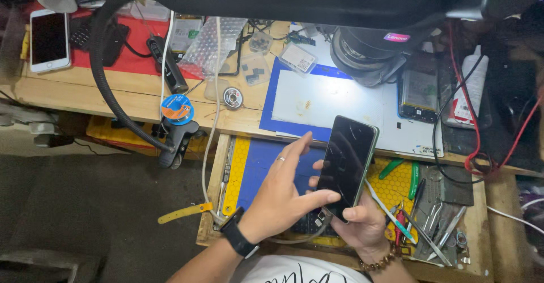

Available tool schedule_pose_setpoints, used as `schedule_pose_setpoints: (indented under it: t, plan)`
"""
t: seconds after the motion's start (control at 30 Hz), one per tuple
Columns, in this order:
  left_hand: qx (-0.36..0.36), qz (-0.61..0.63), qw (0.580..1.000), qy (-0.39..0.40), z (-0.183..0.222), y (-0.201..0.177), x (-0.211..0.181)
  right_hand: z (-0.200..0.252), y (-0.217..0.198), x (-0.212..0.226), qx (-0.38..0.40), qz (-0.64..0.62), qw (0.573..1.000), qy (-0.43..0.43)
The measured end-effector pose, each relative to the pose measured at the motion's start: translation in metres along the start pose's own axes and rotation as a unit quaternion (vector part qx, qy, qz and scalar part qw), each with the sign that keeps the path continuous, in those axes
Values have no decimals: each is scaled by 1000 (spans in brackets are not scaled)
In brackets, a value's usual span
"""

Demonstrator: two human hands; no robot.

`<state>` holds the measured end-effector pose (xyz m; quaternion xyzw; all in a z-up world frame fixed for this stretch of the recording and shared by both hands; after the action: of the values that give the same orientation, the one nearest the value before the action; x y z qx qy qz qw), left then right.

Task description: The person works on the internal components of a disassembled mobile phone. The person uses a small screwdriver to manipulate screws and internal parts while the device is connected to a charging cable on a workbench.

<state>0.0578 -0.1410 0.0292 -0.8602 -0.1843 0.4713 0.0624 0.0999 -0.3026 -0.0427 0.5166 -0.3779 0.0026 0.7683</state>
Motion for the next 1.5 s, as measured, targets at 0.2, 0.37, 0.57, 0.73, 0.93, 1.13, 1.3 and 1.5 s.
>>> schedule_pose_setpoints:
  t: [0.2,0.37,0.57,0.73,0.93,1.13,1.3,1.5]
  plan:
    - [212,-107,971,4,54,-39,-7,-8,0,0,15,-75,997,10]
    - [277,-233,932,21,104,-73,3,-14,-3,-2,27,-96,995,21]
    - [259,-315,911,55,119,-85,7,-15,-4,-6,53,-111,992,27]
    - [225,-307,919,102,106,-87,-2,-15,-7,-1,50,-101,993,29]
    - [294,-244,921,81,89,-58,5,-5,-11,30,-33,60,998,3]
    - [114,90,983,-112,58,-33,18,-2,13,40,-123,300,946,-9]
    - [-3,468,872,-144,18,26,56,-17,33,27,-258,472,842,-22]
    - [-10,475,870,-129,-8,52,100,-30,64,50,-265,741,592,-176]
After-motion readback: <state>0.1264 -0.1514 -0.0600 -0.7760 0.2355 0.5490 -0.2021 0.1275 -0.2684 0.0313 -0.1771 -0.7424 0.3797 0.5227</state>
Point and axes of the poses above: each hand's wrist, its own z-axis away from the middle knuckle, its own y-axis out of the palm, x = y × z, the point moved 6 cm from there along -z, towards the middle knuckle, and after that the axes turned 15 degrees about y, right-handed, at the moved point
